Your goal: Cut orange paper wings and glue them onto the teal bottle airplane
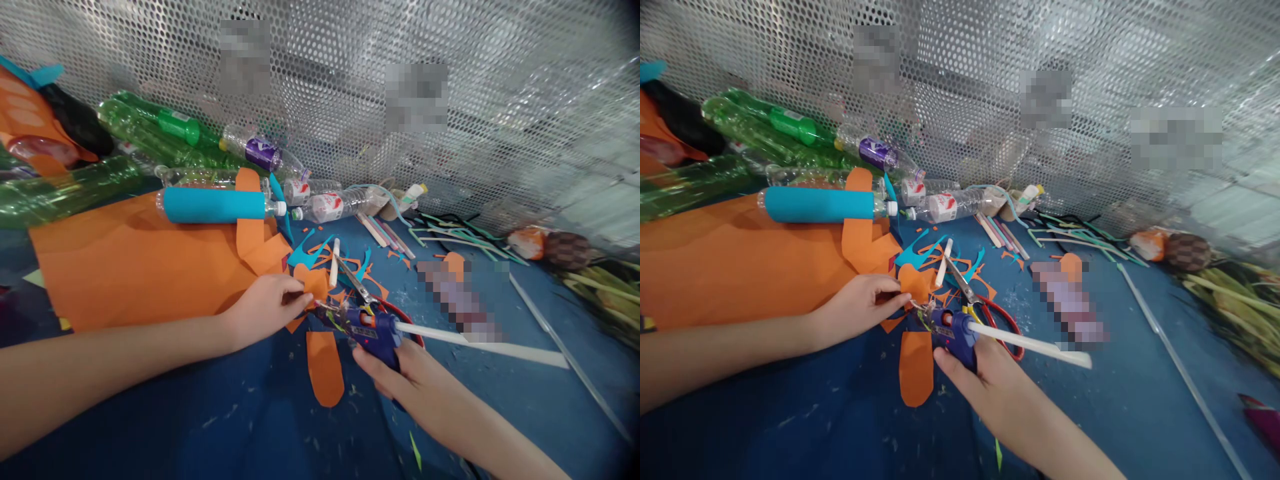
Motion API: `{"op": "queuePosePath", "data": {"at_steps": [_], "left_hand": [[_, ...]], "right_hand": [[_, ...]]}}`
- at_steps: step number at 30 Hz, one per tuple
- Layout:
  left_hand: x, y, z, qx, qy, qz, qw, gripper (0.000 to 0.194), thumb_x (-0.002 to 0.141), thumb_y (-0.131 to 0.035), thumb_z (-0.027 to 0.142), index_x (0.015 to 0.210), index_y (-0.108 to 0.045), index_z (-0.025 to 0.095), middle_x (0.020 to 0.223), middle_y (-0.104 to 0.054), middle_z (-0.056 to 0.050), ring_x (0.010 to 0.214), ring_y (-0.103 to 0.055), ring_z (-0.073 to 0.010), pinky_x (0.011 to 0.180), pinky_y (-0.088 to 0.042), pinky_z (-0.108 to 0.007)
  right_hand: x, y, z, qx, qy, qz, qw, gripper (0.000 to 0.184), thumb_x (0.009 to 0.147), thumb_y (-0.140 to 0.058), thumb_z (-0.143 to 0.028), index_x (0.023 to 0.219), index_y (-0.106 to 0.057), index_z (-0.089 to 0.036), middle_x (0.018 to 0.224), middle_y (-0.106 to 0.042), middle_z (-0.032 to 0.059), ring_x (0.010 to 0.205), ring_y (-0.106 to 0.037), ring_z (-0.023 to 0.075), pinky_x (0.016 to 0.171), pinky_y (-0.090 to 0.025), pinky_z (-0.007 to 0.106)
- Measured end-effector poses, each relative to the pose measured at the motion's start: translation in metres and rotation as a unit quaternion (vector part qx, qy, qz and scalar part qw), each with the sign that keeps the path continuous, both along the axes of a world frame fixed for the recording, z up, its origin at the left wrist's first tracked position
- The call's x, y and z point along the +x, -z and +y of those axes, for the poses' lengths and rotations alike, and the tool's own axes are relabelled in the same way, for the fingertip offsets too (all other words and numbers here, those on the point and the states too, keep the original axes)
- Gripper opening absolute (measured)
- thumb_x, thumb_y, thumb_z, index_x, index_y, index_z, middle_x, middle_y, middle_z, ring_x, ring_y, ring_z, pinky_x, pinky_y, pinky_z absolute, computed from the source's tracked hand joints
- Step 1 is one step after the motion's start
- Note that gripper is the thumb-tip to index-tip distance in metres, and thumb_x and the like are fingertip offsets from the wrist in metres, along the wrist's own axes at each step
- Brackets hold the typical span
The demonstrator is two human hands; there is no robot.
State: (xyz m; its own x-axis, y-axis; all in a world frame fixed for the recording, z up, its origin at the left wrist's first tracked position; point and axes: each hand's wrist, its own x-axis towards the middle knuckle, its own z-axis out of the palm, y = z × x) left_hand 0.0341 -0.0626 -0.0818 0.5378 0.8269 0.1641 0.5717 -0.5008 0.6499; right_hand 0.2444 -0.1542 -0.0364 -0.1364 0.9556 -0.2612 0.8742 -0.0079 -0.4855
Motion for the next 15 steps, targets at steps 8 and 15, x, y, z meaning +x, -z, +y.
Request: {"op": "queuePosePath", "data": {"at_steps": [8, 15], "left_hand": [[-0.0001, -0.0007, -0.0001, -0.001, 0.002, 0.014, 1.0, 0.033, 0.089, -0.043, 0.03, 0.063, -0.059, 0.016, 0.059, -0.055, 0.001, 0.056, -0.048, -0.0118, 0.052, -0.031, -0.025], [-0.0004, -0.001, 0.0, 0.001, 0.002, 0.01, 1.0, 0.034, 0.088, -0.044, 0.029, 0.057, -0.053, 0.016, 0.055, -0.048, 0.002, 0.053, -0.045, -0.011, 0.051, -0.03, -0.024]], "right_hand": [[0.0007, -0.0037, 0.0014, 0.008, -0.004, -0.014, 1.0, 0.036, 0.088, -0.038, -0.051, 0.081, -0.06, -0.023, 0.052, -0.051, -0.0023, 0.051, -0.053, 0.0175, 0.053, -0.045, 0.028], [0.0005, -0.0034, 0.0023, 0.042, -0.001, -0.015, 0.999, 0.033, 0.088, -0.039, -0.047, 0.077, -0.059, -0.024, 0.05, -0.051, -0.0029, 0.046, -0.051, 0.0162, 0.048, -0.043, 0.027]]}}
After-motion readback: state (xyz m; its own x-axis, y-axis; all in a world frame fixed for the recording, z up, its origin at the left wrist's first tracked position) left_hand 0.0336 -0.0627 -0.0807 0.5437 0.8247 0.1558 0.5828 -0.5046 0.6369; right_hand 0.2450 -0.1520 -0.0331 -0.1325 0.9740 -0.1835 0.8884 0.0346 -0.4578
